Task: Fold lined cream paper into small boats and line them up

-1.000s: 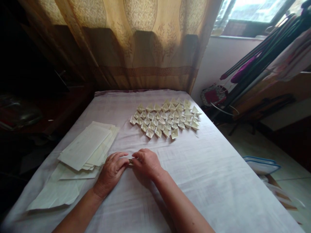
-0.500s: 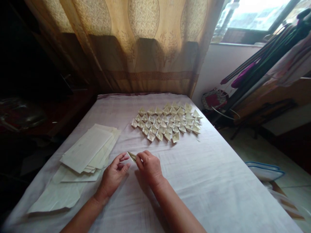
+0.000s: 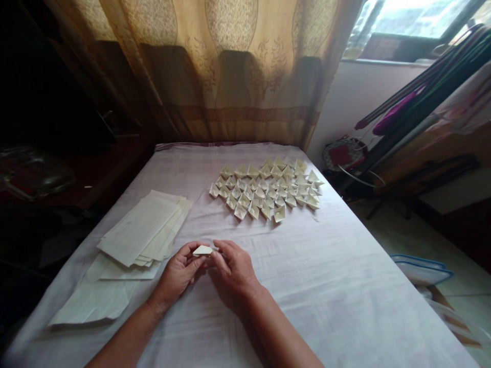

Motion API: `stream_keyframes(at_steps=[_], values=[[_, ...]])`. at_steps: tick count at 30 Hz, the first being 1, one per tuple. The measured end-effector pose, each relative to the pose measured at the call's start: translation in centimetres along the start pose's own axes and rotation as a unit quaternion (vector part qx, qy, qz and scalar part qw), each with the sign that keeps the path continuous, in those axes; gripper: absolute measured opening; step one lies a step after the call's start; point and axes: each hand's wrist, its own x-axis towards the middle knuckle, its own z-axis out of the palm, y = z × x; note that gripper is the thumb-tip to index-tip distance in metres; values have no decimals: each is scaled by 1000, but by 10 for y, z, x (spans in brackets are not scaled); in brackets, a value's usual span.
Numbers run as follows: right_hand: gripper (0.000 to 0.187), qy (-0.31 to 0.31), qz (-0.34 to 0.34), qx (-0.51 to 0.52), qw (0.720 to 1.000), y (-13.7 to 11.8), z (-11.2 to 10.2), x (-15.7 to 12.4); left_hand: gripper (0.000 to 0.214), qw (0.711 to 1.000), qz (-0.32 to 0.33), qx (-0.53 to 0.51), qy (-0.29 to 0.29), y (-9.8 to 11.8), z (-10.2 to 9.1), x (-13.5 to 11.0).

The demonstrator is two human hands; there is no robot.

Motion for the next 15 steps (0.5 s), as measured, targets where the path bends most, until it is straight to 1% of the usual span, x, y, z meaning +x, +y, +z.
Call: stream_keyframes(at_steps=[3, 6, 10, 15], values=[[28, -37, 11, 39, 999, -4, -3, 0, 46, 1000, -4, -9, -8, -1, -1, 0], [23, -33, 23, 63, 997, -6, -5, 1, 46, 1000, -8, -2, -9, -3, -3, 0], [21, -46, 16, 78, 996, -4, -7, 1, 46, 1000, 4, -4, -5, -7, -5, 0], [18, -27, 17, 91, 995, 1, -4, 1, 44, 1000, 0, -16, -6, -10, -6, 0]])
